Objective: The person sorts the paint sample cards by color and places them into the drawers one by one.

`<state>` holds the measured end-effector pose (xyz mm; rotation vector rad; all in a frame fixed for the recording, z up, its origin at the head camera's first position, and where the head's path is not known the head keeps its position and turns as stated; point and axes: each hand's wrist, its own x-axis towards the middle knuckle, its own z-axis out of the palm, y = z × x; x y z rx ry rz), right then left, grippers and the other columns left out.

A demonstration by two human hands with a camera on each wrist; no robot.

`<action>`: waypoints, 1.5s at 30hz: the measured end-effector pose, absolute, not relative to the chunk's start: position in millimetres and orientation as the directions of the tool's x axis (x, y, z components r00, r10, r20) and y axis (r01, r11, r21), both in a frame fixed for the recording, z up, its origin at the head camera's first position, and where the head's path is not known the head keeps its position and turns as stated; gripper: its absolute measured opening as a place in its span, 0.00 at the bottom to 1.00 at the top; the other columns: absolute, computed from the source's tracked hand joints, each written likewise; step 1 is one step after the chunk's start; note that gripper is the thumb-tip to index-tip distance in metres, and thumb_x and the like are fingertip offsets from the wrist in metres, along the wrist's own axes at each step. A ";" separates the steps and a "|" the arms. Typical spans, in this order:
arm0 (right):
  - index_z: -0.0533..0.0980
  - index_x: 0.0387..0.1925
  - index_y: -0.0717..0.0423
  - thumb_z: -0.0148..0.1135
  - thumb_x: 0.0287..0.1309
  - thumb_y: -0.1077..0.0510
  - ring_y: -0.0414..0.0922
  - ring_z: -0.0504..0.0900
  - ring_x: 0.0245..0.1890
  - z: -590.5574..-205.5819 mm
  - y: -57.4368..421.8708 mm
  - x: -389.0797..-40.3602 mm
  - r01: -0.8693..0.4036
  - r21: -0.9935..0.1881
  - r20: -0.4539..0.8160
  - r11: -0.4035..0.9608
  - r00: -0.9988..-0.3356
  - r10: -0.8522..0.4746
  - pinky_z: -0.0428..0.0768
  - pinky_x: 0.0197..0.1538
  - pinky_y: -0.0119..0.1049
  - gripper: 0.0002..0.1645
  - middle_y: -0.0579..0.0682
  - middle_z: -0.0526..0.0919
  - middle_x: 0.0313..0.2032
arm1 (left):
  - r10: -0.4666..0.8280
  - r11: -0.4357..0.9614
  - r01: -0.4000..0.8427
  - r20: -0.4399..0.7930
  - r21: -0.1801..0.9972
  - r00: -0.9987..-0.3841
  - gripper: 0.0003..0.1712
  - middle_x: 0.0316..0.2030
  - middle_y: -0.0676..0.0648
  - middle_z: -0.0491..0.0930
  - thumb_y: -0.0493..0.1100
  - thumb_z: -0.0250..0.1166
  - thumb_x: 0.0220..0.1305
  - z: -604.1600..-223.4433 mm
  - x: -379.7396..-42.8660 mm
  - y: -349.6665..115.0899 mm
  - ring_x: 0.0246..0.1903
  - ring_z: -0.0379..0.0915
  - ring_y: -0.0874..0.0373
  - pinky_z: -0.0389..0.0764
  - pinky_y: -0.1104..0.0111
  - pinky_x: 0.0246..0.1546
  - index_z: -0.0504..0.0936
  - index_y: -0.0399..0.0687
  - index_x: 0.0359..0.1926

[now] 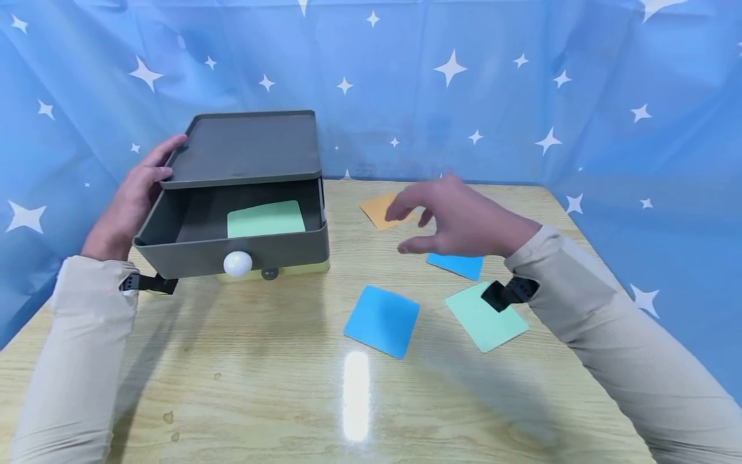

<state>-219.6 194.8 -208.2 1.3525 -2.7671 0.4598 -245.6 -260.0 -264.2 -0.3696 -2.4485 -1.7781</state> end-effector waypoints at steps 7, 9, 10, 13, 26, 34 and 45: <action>0.82 0.50 0.46 0.77 0.50 0.58 0.38 0.86 0.41 -237.9 225.1 -211.1 -0.723 -0.253 0.046 0.643 -0.672 -0.739 0.84 0.45 0.33 0.23 0.42 0.85 0.50 | 0.143 0.278 0.257 0.225 0.926 -0.964 0.34 0.82 0.52 0.35 0.46 0.33 0.76 -268.2 -247.1 -257.7 0.79 0.32 0.46 0.39 0.44 0.79 0.47 0.61 0.81; 0.82 0.50 0.45 0.78 0.49 0.58 0.38 0.85 0.41 -247.3 232.6 -209.4 -0.710 -0.255 0.031 0.657 -0.685 -0.728 0.84 0.44 0.32 0.24 0.41 0.85 0.50 | 0.144 0.275 0.257 0.225 0.926 -0.964 0.34 0.81 0.52 0.35 0.47 0.33 0.76 -268.3 -247.0 -257.3 0.79 0.32 0.46 0.39 0.43 0.79 0.47 0.62 0.81; 0.82 0.50 0.44 0.78 0.48 0.58 0.37 0.85 0.40 -251.8 236.0 -208.9 -0.705 -0.255 0.025 0.662 -0.689 -0.724 0.83 0.43 0.31 0.24 0.40 0.84 0.50 | 0.144 0.277 0.257 0.224 0.926 -0.964 0.34 0.81 0.52 0.35 0.47 0.33 0.76 -268.2 -247.0 -257.3 0.79 0.32 0.46 0.39 0.43 0.79 0.47 0.62 0.81; 0.81 0.50 0.43 0.78 0.48 0.57 0.36 0.84 0.39 -265.0 245.0 -207.6 -0.690 -0.261 0.002 0.675 -0.700 -0.714 0.83 0.42 0.31 0.25 0.40 0.83 0.52 | 0.144 0.280 0.259 0.226 0.925 -0.963 0.34 0.82 0.52 0.35 0.47 0.33 0.77 -268.1 -247.4 -257.9 0.79 0.33 0.46 0.40 0.43 0.78 0.47 0.62 0.81; 0.79 0.56 0.49 0.80 0.45 0.58 0.51 0.82 0.52 -322.9 268.6 -208.4 -0.672 -0.243 -0.119 0.700 -0.696 -0.709 0.84 0.44 0.40 0.34 0.48 0.81 0.56 | 0.130 0.277 0.257 0.229 0.926 -0.965 0.33 0.81 0.53 0.37 0.47 0.34 0.76 -267.6 -247.0 -258.7 0.79 0.34 0.47 0.41 0.43 0.78 0.49 0.63 0.80; 0.76 0.60 0.44 0.84 0.37 0.57 0.54 0.77 0.63 -332.8 283.6 -206.3 -0.635 -0.258 -0.190 0.728 -0.705 -0.683 0.80 0.57 0.49 0.43 0.46 0.78 0.62 | 0.130 0.283 0.260 0.231 0.923 -0.964 0.33 0.81 0.53 0.37 0.47 0.34 0.76 -267.5 -246.9 -258.5 0.79 0.35 0.46 0.42 0.41 0.78 0.49 0.64 0.80; 0.68 0.69 0.42 0.86 0.25 0.61 0.59 0.70 0.67 -333.3 297.4 -202.6 -0.662 -0.251 -0.226 0.707 -0.670 -0.707 0.82 0.52 0.50 0.63 0.50 0.69 0.70 | 0.129 0.275 0.263 0.235 0.925 -0.963 0.34 0.81 0.52 0.37 0.46 0.33 0.76 -265.5 -247.0 -260.5 0.79 0.34 0.47 0.40 0.43 0.78 0.48 0.62 0.81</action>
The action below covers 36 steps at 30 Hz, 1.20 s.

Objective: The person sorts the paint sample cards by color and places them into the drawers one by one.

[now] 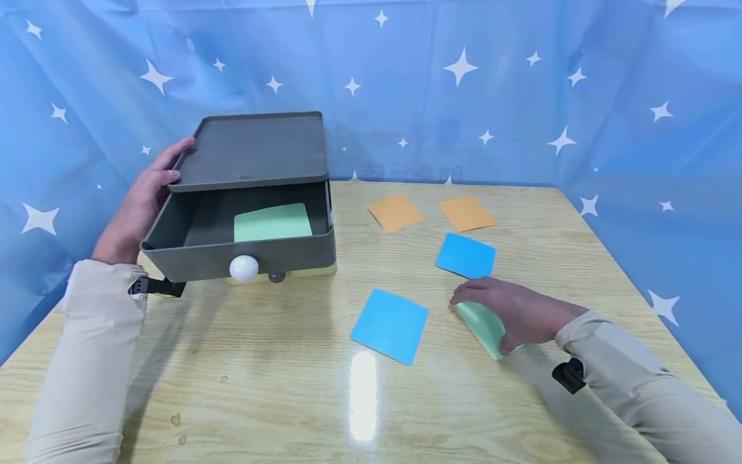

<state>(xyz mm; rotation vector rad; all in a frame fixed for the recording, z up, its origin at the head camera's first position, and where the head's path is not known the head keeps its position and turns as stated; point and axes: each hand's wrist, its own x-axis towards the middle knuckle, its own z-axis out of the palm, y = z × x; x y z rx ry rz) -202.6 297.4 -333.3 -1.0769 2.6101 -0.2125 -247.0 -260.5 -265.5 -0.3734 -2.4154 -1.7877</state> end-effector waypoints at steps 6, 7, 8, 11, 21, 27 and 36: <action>0.66 0.71 0.43 0.86 0.25 0.61 0.60 0.69 0.68 -333.6 301.6 -200.7 -0.700 -0.247 -0.211 0.670 -0.636 -0.742 0.82 0.51 0.47 0.65 0.51 0.67 0.71 | 0.138 0.248 0.266 0.238 0.931 -0.961 0.34 0.81 0.52 0.38 0.45 0.35 0.76 -265.7 -245.7 -259.6 0.78 0.35 0.49 0.42 0.46 0.78 0.49 0.61 0.80; 0.66 0.71 0.43 0.86 0.26 0.60 0.60 0.69 0.68 -333.5 302.1 -200.7 -0.703 -0.247 -0.206 0.667 -0.634 -0.745 0.82 0.52 0.49 0.65 0.51 0.68 0.71 | 0.139 0.250 0.267 0.239 0.931 -0.961 0.34 0.81 0.52 0.38 0.45 0.35 0.76 -265.8 -245.6 -259.5 0.78 0.35 0.49 0.43 0.46 0.78 0.49 0.61 0.80; 0.66 0.71 0.43 0.87 0.27 0.59 0.60 0.69 0.68 -333.2 302.7 -200.7 -0.702 -0.250 -0.203 0.667 -0.635 -0.745 0.81 0.54 0.51 0.64 0.51 0.68 0.71 | 0.138 0.249 0.267 0.239 0.931 -0.961 0.34 0.81 0.52 0.38 0.45 0.35 0.76 -265.9 -245.4 -259.5 0.78 0.35 0.49 0.42 0.46 0.78 0.49 0.61 0.80; 0.66 0.72 0.43 0.87 0.28 0.56 0.59 0.69 0.68 -332.3 304.5 -200.6 -0.688 -0.260 -0.212 0.678 -0.644 -0.735 0.80 0.56 0.55 0.63 0.50 0.69 0.71 | 0.138 0.254 0.269 0.240 0.929 -0.961 0.34 0.81 0.51 0.37 0.45 0.35 0.76 -266.1 -245.1 -260.0 0.78 0.35 0.48 0.42 0.45 0.78 0.49 0.61 0.80; 0.65 0.71 0.36 0.86 0.20 0.58 0.54 0.68 0.64 -335.2 310.9 -195.3 -0.737 -0.223 -0.183 0.638 -0.611 -0.770 0.81 0.41 0.38 0.67 0.48 0.65 0.70 | 0.139 0.264 0.268 0.238 0.927 -0.961 0.34 0.81 0.51 0.37 0.44 0.34 0.76 -264.9 -245.9 -261.6 0.78 0.35 0.47 0.42 0.45 0.78 0.48 0.61 0.80; 0.64 0.73 0.36 0.88 0.17 0.59 0.52 0.67 0.64 -337.9 306.6 -196.7 -0.739 -0.208 -0.179 0.641 -0.615 -0.767 0.83 0.42 0.40 0.72 0.46 0.66 0.67 | 0.144 0.268 0.264 0.233 0.926 -0.962 0.34 0.81 0.51 0.37 0.45 0.34 0.76 -265.5 -247.1 -261.8 0.78 0.35 0.47 0.43 0.45 0.77 0.48 0.61 0.80; 0.64 0.73 0.35 0.88 0.16 0.56 0.48 0.69 0.60 -337.5 305.0 -198.7 -0.741 -0.174 -0.150 0.649 -0.631 -0.761 0.83 0.42 0.41 0.72 0.42 0.69 0.64 | 0.142 0.262 0.249 0.218 0.932 -0.966 0.34 0.81 0.51 0.37 0.45 0.35 0.75 -263.8 -247.0 -261.5 0.76 0.38 0.48 0.48 0.47 0.75 0.48 0.62 0.80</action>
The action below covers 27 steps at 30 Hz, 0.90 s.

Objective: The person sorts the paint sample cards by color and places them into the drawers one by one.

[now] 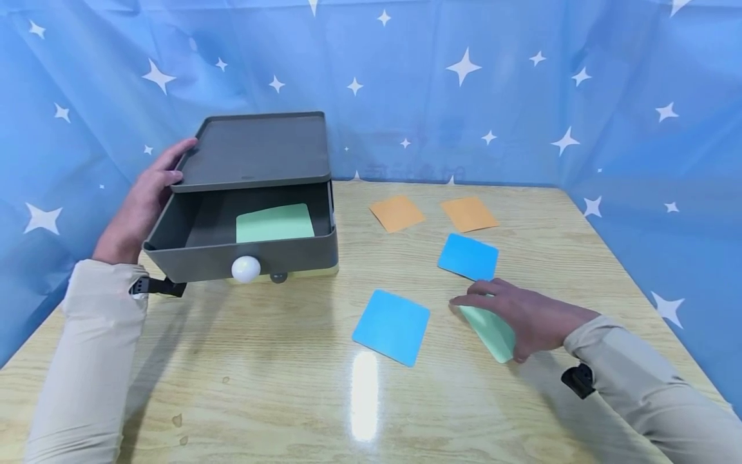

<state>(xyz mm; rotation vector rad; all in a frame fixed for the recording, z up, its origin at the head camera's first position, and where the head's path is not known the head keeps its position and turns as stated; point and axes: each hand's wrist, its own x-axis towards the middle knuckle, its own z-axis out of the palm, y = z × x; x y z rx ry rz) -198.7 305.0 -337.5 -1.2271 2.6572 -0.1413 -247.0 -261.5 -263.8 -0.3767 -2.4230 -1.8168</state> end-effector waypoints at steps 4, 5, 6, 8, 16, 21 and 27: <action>0.64 0.72 0.36 0.88 0.17 0.55 0.45 0.70 0.58 -337.7 306.8 -199.4 -0.738 -0.180 -0.147 0.651 -0.634 -0.759 0.82 0.41 0.38 0.71 0.43 0.68 0.64 | 0.143 0.262 0.248 0.216 0.933 -0.966 0.34 0.81 0.50 0.38 0.45 0.35 0.75 -263.6 -247.0 -261.5 0.76 0.38 0.49 0.49 0.49 0.75 0.48 0.62 0.80; 0.65 0.71 0.36 0.88 0.18 0.55 0.45 0.70 0.58 -337.7 307.2 -199.7 -0.734 -0.184 -0.150 0.653 -0.636 -0.757 0.82 0.41 0.38 0.69 0.43 0.68 0.63 | 0.143 0.265 0.247 0.215 0.932 -0.966 0.34 0.81 0.50 0.38 0.46 0.35 0.75 -263.6 -247.0 -261.5 0.75 0.38 0.49 0.49 0.49 0.75 0.48 0.62 0.80; 0.66 0.69 0.38 0.88 0.18 0.55 0.44 0.70 0.57 -337.3 307.5 -200.0 -0.729 -0.189 -0.152 0.658 -0.640 -0.753 0.82 0.41 0.37 0.68 0.43 0.68 0.62 | 0.143 0.269 0.246 0.214 0.931 -0.966 0.34 0.81 0.50 0.37 0.46 0.35 0.75 -263.6 -247.1 -261.4 0.76 0.38 0.49 0.49 0.49 0.75 0.48 0.62 0.80; 0.68 0.66 0.39 0.88 0.19 0.55 0.44 0.70 0.55 -336.3 307.6 -200.6 -0.712 -0.193 -0.164 0.675 -0.655 -0.738 0.81 0.41 0.36 0.63 0.43 0.67 0.60 | 0.144 0.273 0.246 0.213 0.930 -0.966 0.34 0.81 0.51 0.37 0.46 0.35 0.75 -263.5 -247.5 -261.2 0.76 0.38 0.48 0.48 0.49 0.75 0.48 0.62 0.80; 0.71 0.58 0.43 0.86 0.25 0.53 0.42 0.72 0.52 -330.5 300.6 -201.0 -0.704 -0.177 -0.128 0.688 -0.677 -0.725 0.81 0.46 0.35 0.52 0.42 0.66 0.56 | 0.137 0.277 0.246 0.215 0.929 -0.967 0.34 0.81 0.51 0.37 0.46 0.35 0.75 -263.7 -248.3 -261.4 0.77 0.37 0.47 0.47 0.47 0.76 0.48 0.62 0.80; 0.71 0.61 0.43 0.84 0.33 0.50 0.40 0.76 0.48 -326.0 295.3 -199.8 -0.717 -0.166 -0.112 0.677 -0.668 -0.736 0.81 0.42 0.32 0.49 0.42 0.65 0.57 | 0.139 0.274 0.255 0.224 0.927 -0.965 0.34 0.81 0.51 0.37 0.45 0.35 0.75 -264.0 -248.6 -261.6 0.77 0.37 0.48 0.47 0.49 0.76 0.48 0.61 0.80; 0.72 0.61 0.42 0.84 0.36 0.47 0.39 0.78 0.45 -319.5 286.4 -199.7 -0.759 -0.091 -0.011 0.645 -0.647 -0.763 0.81 0.40 0.33 0.47 0.44 0.66 0.59 | 0.138 0.288 0.257 0.226 0.922 -0.964 0.34 0.81 0.52 0.38 0.45 0.35 0.75 -263.2 -247.6 -261.5 0.77 0.38 0.49 0.47 0.48 0.76 0.49 0.61 0.80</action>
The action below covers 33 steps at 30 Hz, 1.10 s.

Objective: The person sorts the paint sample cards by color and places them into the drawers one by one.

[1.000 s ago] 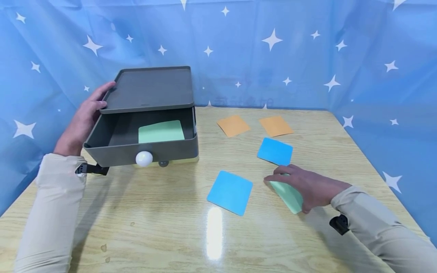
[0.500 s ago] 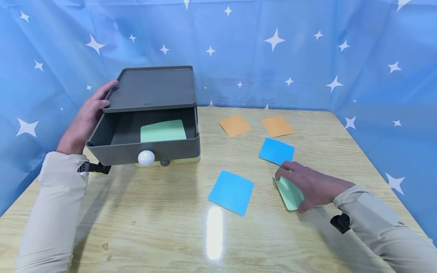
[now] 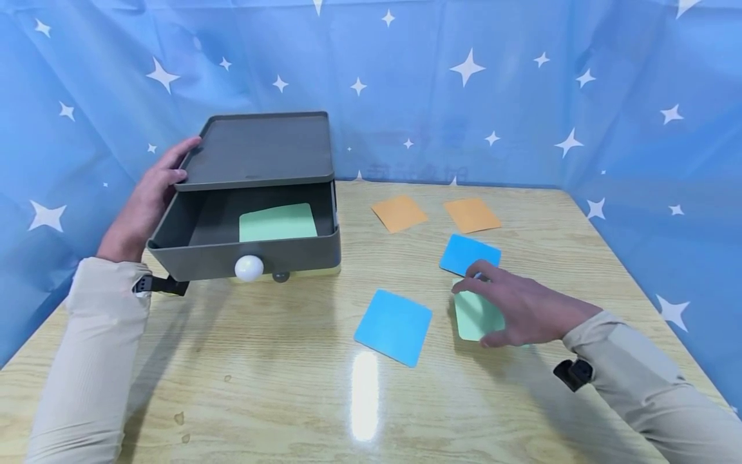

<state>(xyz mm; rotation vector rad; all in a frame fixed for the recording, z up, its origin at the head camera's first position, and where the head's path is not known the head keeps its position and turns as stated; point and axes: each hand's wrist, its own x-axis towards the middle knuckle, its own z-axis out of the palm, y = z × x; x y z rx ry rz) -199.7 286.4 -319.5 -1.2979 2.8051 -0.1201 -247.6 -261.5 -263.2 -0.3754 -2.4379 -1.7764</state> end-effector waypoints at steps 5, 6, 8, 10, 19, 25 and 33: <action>0.73 0.61 0.38 0.84 0.36 0.47 0.40 0.79 0.48 -304.2 269.7 -201.1 -0.791 -0.078 0.068 0.607 -0.611 -0.789 0.82 0.39 0.34 0.46 0.43 0.66 0.61 | 0.133 0.289 0.243 0.212 0.926 -0.968 0.34 0.81 0.52 0.37 0.46 0.35 0.75 -263.4 -246.2 -262.9 0.78 0.36 0.48 0.46 0.46 0.77 0.48 0.62 0.80; 0.73 0.60 0.38 0.84 0.37 0.46 0.41 0.79 0.49 -300.6 265.8 -201.7 -0.795 -0.080 0.074 0.601 -0.606 -0.792 0.82 0.40 0.35 0.45 0.43 0.67 0.61 | 0.135 0.286 0.241 0.210 0.927 -0.968 0.34 0.81 0.52 0.36 0.45 0.34 0.75 -263.8 -246.0 -263.4 0.78 0.35 0.47 0.45 0.45 0.77 0.48 0.62 0.81; 0.74 0.59 0.35 0.83 0.38 0.45 0.42 0.79 0.50 -293.5 258.4 -202.8 -0.797 -0.085 0.076 0.598 -0.604 -0.793 0.82 0.40 0.36 0.43 0.43 0.67 0.62 | 0.135 0.282 0.236 0.205 0.930 -0.969 0.34 0.81 0.51 0.36 0.45 0.34 0.75 -264.6 -245.4 -264.4 0.78 0.34 0.46 0.44 0.44 0.77 0.47 0.62 0.81; 0.75 0.57 0.35 0.83 0.39 0.44 0.43 0.78 0.52 -287.5 251.0 -203.9 -0.803 -0.094 0.080 0.589 -0.596 -0.799 0.83 0.42 0.38 0.40 0.43 0.69 0.61 | 0.135 0.280 0.237 0.206 0.930 -0.969 0.34 0.81 0.51 0.35 0.45 0.34 0.75 -265.2 -245.4 -265.0 0.78 0.34 0.46 0.43 0.43 0.77 0.47 0.62 0.81; 0.77 0.55 0.36 0.79 0.44 0.39 0.46 0.80 0.51 -270.0 223.2 -207.7 -0.810 -0.067 0.026 0.583 -0.586 -0.810 0.81 0.47 0.43 0.34 0.44 0.73 0.61 | 0.138 0.278 0.234 0.202 0.932 -0.970 0.34 0.81 0.52 0.36 0.46 0.35 0.76 -265.0 -246.1 -264.0 0.78 0.34 0.47 0.45 0.45 0.77 0.47 0.63 0.80; 0.77 0.55 0.39 0.79 0.44 0.40 0.50 0.81 0.53 -246.7 214.0 -210.0 -0.814 -0.077 0.059 0.576 -0.580 -0.812 0.82 0.49 0.46 0.35 0.47 0.73 0.62 | 0.137 0.298 0.240 0.208 0.924 -0.969 0.33 0.81 0.53 0.37 0.47 0.35 0.76 -263.2 -245.6 -260.6 0.79 0.36 0.47 0.44 0.44 0.77 0.49 0.63 0.80; 0.78 0.56 0.42 0.82 0.40 0.45 0.55 0.77 0.60 -203.6 209.3 -213.2 -0.854 -0.052 0.237 0.518 -0.515 -0.824 0.81 0.49 0.52 0.37 0.48 0.75 0.61 | 0.140 0.296 0.237 0.204 0.925 -0.969 0.34 0.81 0.52 0.36 0.46 0.34 0.76 -263.4 -248.1 -262.1 0.79 0.35 0.47 0.44 0.45 0.77 0.47 0.63 0.81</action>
